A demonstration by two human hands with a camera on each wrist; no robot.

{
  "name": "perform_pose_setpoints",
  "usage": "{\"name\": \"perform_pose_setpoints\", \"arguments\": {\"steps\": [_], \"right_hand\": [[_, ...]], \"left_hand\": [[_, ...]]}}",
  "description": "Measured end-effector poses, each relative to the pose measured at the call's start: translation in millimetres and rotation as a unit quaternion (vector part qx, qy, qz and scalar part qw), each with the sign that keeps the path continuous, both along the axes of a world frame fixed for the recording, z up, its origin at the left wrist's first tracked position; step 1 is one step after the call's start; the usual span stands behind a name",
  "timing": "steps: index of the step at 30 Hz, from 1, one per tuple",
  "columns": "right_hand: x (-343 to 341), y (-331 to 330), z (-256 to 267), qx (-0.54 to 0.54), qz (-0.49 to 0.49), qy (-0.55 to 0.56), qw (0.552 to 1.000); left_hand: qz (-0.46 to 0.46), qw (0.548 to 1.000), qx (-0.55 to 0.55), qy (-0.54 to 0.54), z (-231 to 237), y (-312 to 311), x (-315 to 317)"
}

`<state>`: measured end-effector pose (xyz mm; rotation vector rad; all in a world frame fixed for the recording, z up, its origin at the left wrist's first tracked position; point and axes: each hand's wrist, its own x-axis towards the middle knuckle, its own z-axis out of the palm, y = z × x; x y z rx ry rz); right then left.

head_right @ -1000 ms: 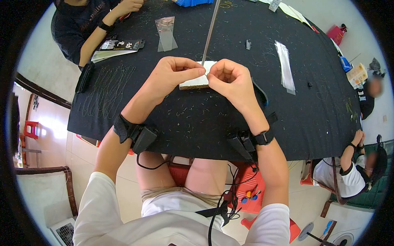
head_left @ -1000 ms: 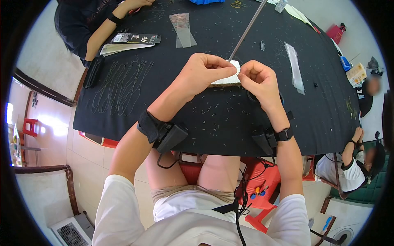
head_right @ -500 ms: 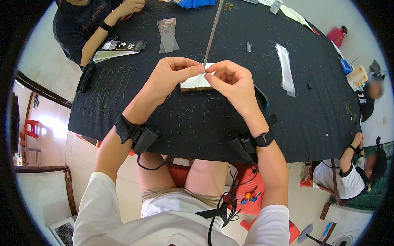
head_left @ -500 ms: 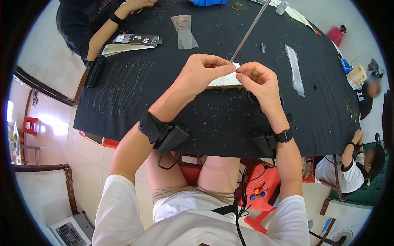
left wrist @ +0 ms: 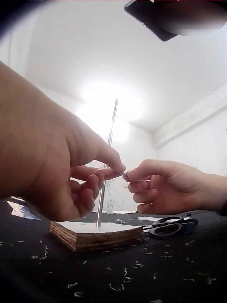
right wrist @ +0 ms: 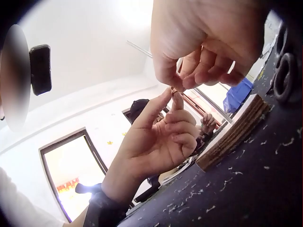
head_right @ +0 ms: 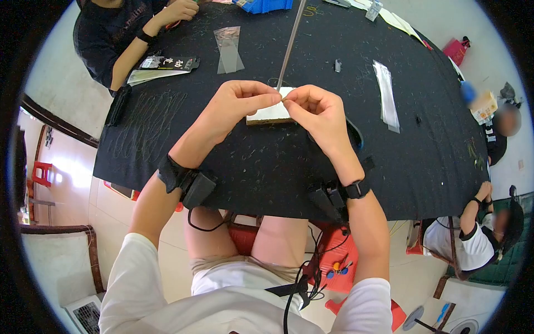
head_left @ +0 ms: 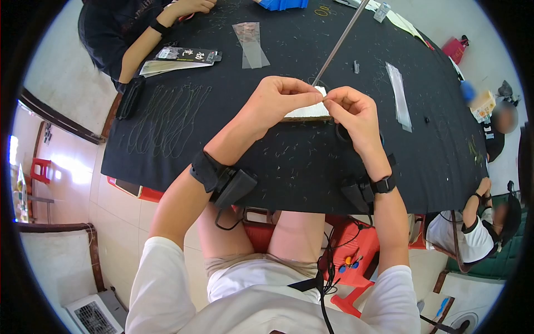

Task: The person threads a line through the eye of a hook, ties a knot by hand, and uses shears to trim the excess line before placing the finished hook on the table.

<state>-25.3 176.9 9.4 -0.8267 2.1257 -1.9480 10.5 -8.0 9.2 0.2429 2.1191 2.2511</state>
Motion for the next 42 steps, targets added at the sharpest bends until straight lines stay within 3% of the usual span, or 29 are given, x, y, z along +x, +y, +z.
{"name": "perform_pose_setpoints", "arguments": {"steps": [8, 10, 16, 20, 23, 27, 33, 35, 42], "right_hand": [[11, 11, 13, 0.078, -0.027, 0.014, 0.996], [21, 19, 15, 0.097, -0.048, 0.004, 0.994], [68, 39, 8, 0.097, -0.123, 0.000, 0.988], [95, 36, 10, 0.112, -0.135, 0.003, 0.985], [106, 29, 12, 0.100, -0.136, 0.002, 0.986], [116, 17, 12, 0.093, -0.124, -0.018, 0.988], [115, 3, 9, 0.083, -0.111, -0.033, 0.990], [114, 2, 11, 0.085, -0.121, -0.029, 0.989], [102, 16, 6, 0.099, -0.163, -0.058, 0.980]], "left_hand": [[0.008, 0.998, 0.049, -0.034, 1, -2, -3], [-0.035, 0.986, 0.153, -0.048, -2, -5, -5], [-0.116, 0.949, 0.287, -0.054, 3, -5, 0], [-0.159, 0.952, 0.262, 0.000, 2, -6, 1], [-0.139, 0.964, 0.224, 0.039, 2, -6, 1], [-0.131, 0.951, 0.276, 0.048, 4, -2, 6], [-0.219, 0.924, 0.312, -0.011, 0, -1, 5], [-0.317, 0.892, 0.324, -0.006, -4, 0, 3], [-0.356, 0.873, 0.334, 0.007, 4, 5, 12]]}}
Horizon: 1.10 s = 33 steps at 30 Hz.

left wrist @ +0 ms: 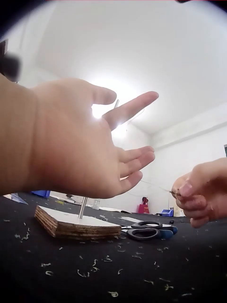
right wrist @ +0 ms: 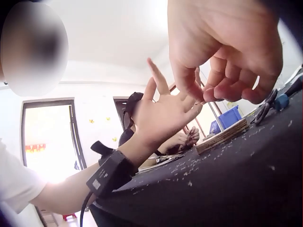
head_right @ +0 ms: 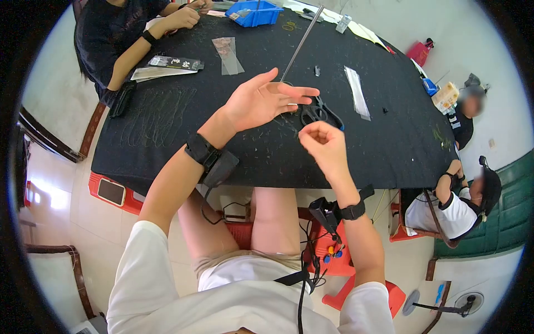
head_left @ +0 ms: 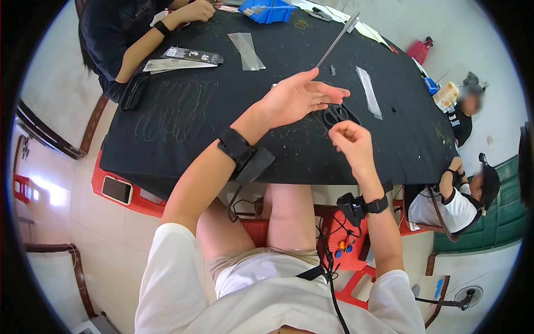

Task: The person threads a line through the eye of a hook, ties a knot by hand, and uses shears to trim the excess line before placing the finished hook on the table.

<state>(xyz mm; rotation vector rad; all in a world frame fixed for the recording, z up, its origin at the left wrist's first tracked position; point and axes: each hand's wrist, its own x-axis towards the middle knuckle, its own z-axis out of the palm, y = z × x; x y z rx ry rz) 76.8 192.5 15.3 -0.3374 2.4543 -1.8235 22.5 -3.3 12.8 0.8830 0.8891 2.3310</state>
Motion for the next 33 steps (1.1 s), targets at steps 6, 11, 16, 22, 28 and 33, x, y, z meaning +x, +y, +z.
{"name": "perform_pose_setpoints", "arguments": {"steps": [6, 11, 16, 22, 28, 33], "right_hand": [[15, -14, -9, -0.004, 0.042, -0.011, 0.999], [16, -14, 4, -0.014, 0.039, -0.004, 0.999], [9, -6, 8, -0.015, 0.030, 0.008, 0.999], [10, -9, 1, 0.005, 0.040, -0.002, 0.999], [14, -19, -12, 0.001, 0.070, -0.020, 0.997], [22, -26, -15, 0.008, 0.098, -0.047, 0.994]], "left_hand": [[0.004, 1.000, -0.008, 0.014, 6, 2, 10], [0.066, 0.992, -0.065, 0.080, -8, 2, -2], [0.078, 0.994, -0.069, 0.030, -17, -1, -13], [-0.001, 1.000, -0.008, 0.015, -8, 3, -6], [-0.027, 0.999, 0.022, -0.030, 4, 1, 5], [-0.009, 0.999, 0.045, -0.019, 6, -1, 4]]}}
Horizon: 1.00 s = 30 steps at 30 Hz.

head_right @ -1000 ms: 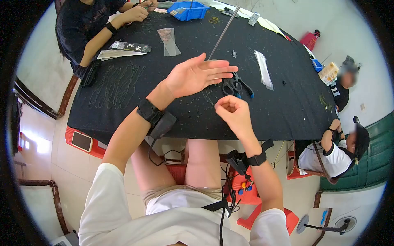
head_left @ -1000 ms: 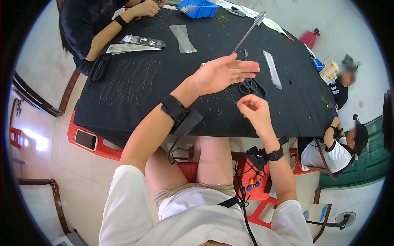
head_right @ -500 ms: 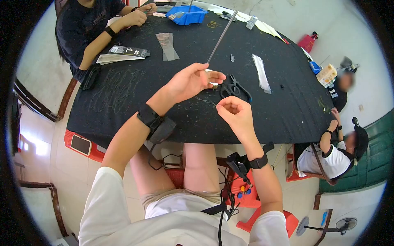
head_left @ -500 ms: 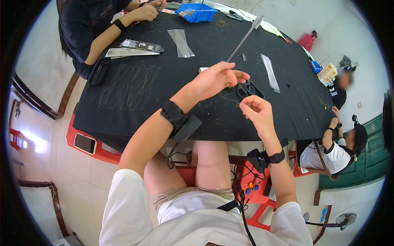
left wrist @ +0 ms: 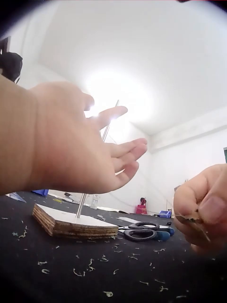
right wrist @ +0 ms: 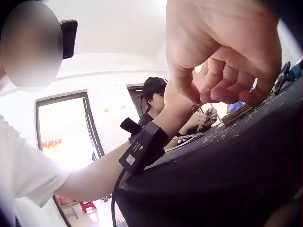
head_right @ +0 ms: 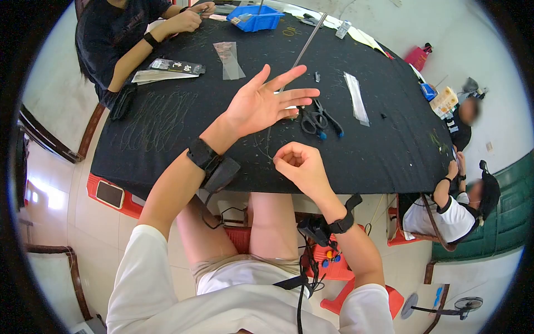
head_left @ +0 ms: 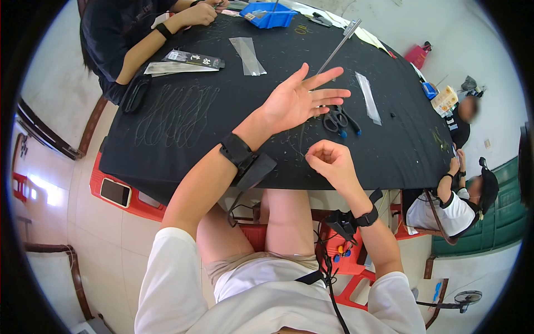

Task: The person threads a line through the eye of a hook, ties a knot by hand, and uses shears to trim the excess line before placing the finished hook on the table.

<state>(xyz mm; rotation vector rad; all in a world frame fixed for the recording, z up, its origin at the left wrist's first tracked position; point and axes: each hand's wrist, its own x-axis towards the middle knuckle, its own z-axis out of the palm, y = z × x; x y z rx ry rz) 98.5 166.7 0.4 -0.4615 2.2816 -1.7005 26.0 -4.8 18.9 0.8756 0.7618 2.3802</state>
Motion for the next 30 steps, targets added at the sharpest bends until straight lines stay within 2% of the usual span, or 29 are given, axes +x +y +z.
{"name": "perform_pose_setpoints", "arguments": {"steps": [5, 8, 15, 17, 21, 23, 26, 27, 29, 30], "right_hand": [[4, -2, 1, -0.004, 0.008, -0.003, 1.000], [4, -3, 3, -0.032, -0.008, 0.013, 0.999], [3, -2, -4, -0.054, -0.026, 0.023, 0.998], [2, -2, -4, -0.058, -0.029, 0.055, 0.996], [-4, 6, 0, -0.068, -0.054, 0.059, 0.995], [-10, 14, 2, -0.095, -0.069, 0.047, 0.992], [-22, 28, 7, -0.088, -0.081, 0.036, 0.992], [-26, 32, 8, -0.083, -0.082, 0.034, 0.993], [-32, 40, 12, -0.078, -0.087, 0.033, 0.993], [-35, 43, 14, -0.087, -0.085, 0.030, 0.992]], "left_hand": [[0.042, 0.999, 0.028, -0.007, 2, -7, -3], [0.098, 0.995, 0.007, -0.003, 2, -9, -5], [0.152, 0.987, -0.028, -0.032, -1, -5, -3], [0.190, 0.980, -0.048, -0.023, -3, -3, -6], [0.230, 0.973, -0.025, -0.006, -6, -7, -14], [0.222, 0.974, 0.008, -0.045, -5, -8, -14], [0.120, 0.980, 0.122, -0.104, 1, -11, -12], [0.114, 0.980, 0.120, -0.107, -1, -14, -14], [0.010, 0.986, 0.145, -0.083, -1, -18, -16], [0.009, 0.992, 0.115, -0.043, 1, -17, -15]]}}
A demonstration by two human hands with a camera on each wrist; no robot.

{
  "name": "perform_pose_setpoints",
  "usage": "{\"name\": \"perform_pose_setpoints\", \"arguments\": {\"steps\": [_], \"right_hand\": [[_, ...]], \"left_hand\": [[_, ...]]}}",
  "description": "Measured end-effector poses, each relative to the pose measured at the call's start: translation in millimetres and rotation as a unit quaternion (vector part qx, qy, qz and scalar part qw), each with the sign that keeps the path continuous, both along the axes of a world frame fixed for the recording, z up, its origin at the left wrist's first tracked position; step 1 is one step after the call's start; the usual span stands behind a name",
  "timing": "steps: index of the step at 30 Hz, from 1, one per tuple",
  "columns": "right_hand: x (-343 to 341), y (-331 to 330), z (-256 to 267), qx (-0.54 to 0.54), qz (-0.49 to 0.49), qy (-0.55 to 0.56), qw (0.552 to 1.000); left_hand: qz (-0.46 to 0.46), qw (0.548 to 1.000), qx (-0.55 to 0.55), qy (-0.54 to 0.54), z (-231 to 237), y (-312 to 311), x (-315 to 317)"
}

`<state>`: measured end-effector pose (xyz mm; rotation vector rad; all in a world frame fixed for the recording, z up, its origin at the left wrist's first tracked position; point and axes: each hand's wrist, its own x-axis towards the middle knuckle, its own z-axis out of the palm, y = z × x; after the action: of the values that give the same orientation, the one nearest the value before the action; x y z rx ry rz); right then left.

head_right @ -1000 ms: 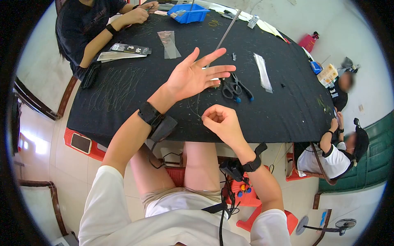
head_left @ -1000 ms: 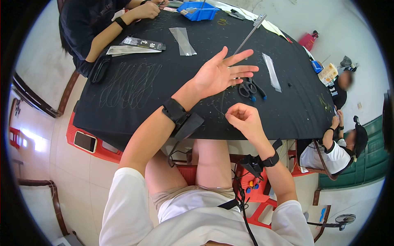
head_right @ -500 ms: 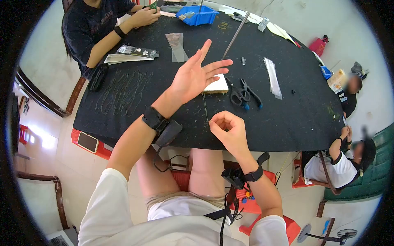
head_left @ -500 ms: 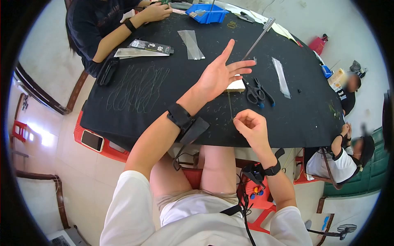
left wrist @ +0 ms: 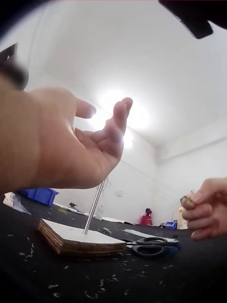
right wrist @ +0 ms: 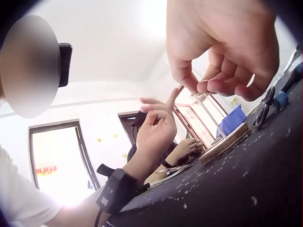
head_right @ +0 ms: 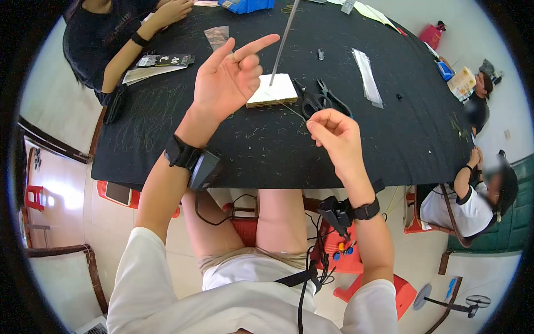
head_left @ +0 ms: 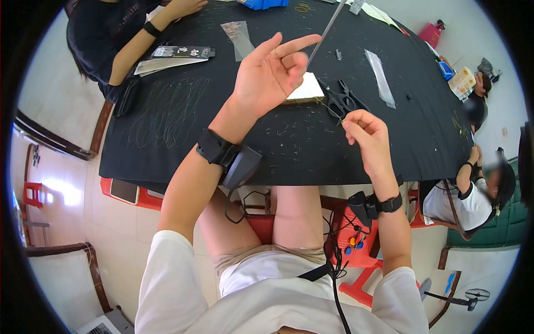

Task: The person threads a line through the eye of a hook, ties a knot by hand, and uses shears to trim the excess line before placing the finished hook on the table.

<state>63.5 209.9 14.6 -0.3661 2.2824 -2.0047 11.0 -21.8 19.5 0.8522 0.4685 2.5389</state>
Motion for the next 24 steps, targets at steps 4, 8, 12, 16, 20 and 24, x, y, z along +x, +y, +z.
{"name": "perform_pose_setpoints", "arguments": {"steps": [4, 8, 12, 16, 20, 24], "right_hand": [[-10, 9, 11, 0.009, 0.028, -0.013, 0.999], [-22, 12, 18, 0.019, 0.068, -0.049, 0.996], [-29, 7, 33, 0.025, 0.103, -0.137, 0.985], [-40, -1, 40, 0.004, 0.138, -0.195, 0.971], [-48, -7, 45, -0.018, 0.152, -0.240, 0.959], [-50, -10, 49, -0.016, 0.144, -0.250, 0.957]], "left_hand": [[0.178, 0.921, -0.304, 0.167, 9, 2, 7], [0.244, 0.818, -0.463, 0.238, 11, 14, 16], [0.248, 0.762, -0.510, 0.312, 8, 15, 16], [0.265, 0.739, -0.540, 0.304, 9, 14, 16], [0.314, 0.727, -0.535, 0.295, 11, 12, 17], [0.326, 0.739, -0.523, 0.273, 10, 12, 16]]}}
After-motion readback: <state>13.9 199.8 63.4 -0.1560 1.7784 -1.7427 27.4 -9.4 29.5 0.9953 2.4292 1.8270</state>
